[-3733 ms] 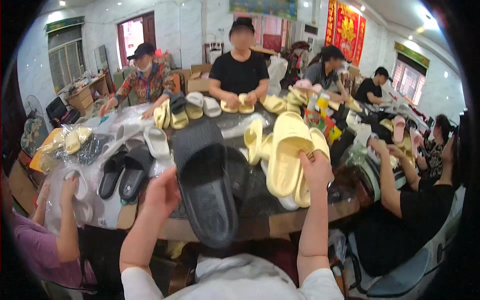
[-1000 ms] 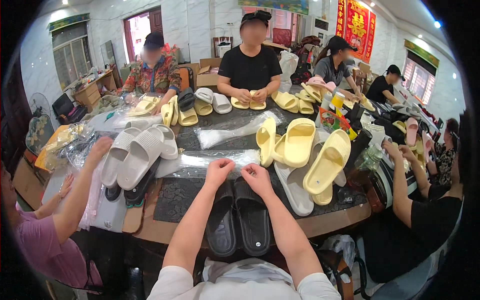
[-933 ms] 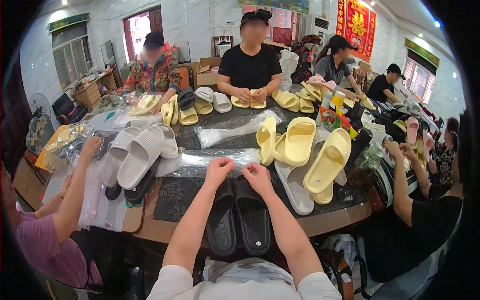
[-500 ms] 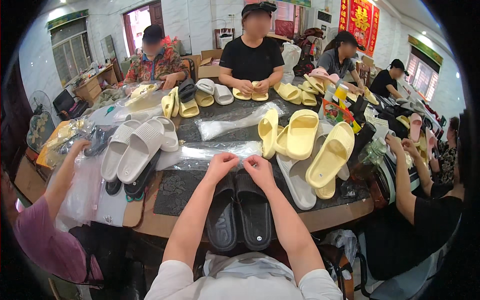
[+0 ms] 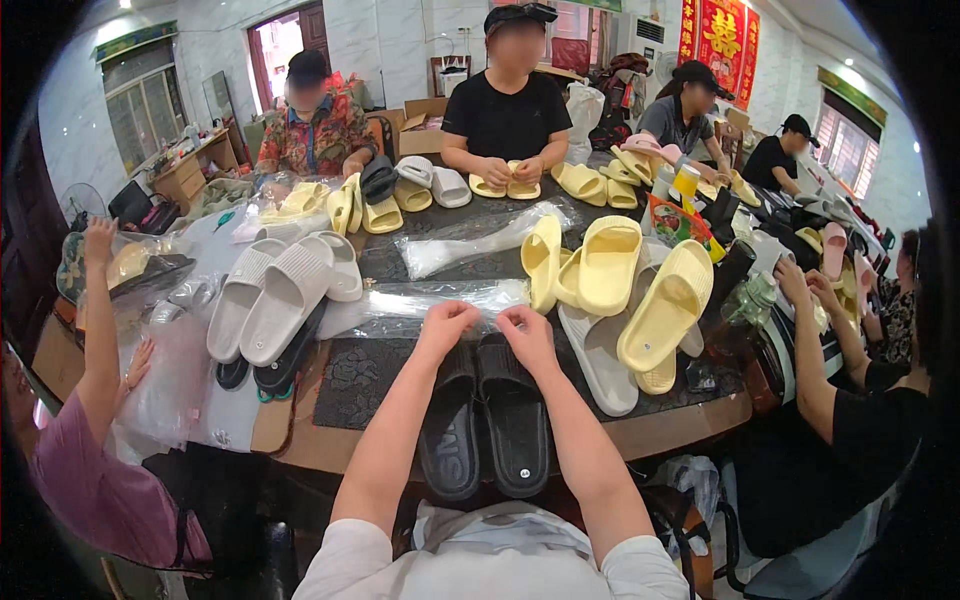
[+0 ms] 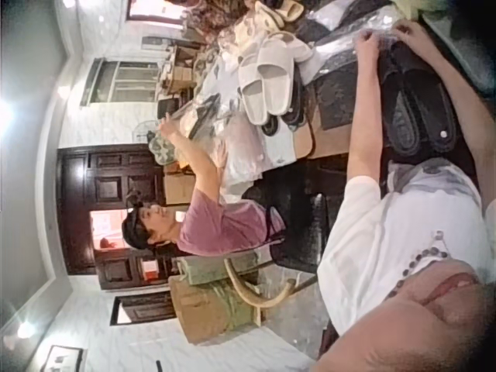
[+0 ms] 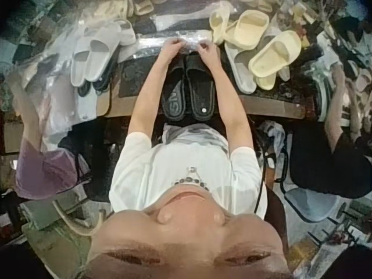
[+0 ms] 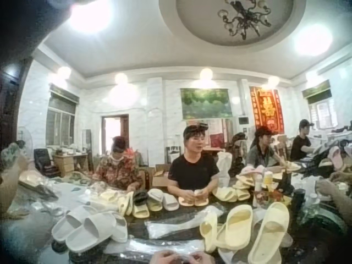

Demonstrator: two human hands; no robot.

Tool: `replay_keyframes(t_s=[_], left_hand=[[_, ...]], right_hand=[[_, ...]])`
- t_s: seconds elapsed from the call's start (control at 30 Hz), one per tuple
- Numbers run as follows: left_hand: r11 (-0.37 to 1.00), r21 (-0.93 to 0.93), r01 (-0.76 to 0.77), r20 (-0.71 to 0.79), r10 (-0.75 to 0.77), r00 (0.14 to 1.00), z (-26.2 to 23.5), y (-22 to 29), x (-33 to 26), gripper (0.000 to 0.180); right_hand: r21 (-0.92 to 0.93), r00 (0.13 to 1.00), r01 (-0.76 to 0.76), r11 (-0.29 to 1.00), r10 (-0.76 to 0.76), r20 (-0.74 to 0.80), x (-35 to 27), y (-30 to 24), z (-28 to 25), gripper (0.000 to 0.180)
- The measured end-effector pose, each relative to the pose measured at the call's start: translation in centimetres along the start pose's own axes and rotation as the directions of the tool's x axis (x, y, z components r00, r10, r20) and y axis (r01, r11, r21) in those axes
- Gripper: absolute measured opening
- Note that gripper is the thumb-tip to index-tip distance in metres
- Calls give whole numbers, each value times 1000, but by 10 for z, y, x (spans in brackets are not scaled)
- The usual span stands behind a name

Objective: The person pairs slippers together by hand, threading plastic fasteners through them to secure each pair on the table.

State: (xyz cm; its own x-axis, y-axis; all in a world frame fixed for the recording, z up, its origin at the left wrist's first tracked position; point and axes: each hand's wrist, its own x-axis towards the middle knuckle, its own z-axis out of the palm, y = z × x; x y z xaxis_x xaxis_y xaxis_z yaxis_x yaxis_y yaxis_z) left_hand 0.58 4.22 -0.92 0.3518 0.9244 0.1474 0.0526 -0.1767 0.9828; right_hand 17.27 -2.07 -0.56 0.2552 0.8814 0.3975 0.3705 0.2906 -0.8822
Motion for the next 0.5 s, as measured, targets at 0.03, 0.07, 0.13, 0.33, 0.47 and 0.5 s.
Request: replay_keyframes(t_s=[0.03,0.07,0.13,0.33,0.47,0.5], left_hand=[[999,-43,2,-34,-3,999,-1,-3,1,21],[996,-86,1,-69,-7,998,-3,-5,2,21],[996,-91,-6,-66,-1,998,4,0,0,19],[998,-45,52,-43,-54,998,-5,-4,3,19],[993,-81,82,-55,-86,995,-3,-2,0,19],[998,-28,53,10,-52,999,0,5,-5,19]], right_hand=[[-21,1000,1,1000,-1,12,1,1,1,19],[-19,1000,2,1000,-1,15,0,2,2,19],[-59,999,20,998,-17,46,-1,-3,-3,20],[-31,999,47,998,-46,22,1,6,1,18],[-66,999,20,998,-17,45,-1,2,1,18],[-52,996,52,997,-48,74,-1,4,0,17]])
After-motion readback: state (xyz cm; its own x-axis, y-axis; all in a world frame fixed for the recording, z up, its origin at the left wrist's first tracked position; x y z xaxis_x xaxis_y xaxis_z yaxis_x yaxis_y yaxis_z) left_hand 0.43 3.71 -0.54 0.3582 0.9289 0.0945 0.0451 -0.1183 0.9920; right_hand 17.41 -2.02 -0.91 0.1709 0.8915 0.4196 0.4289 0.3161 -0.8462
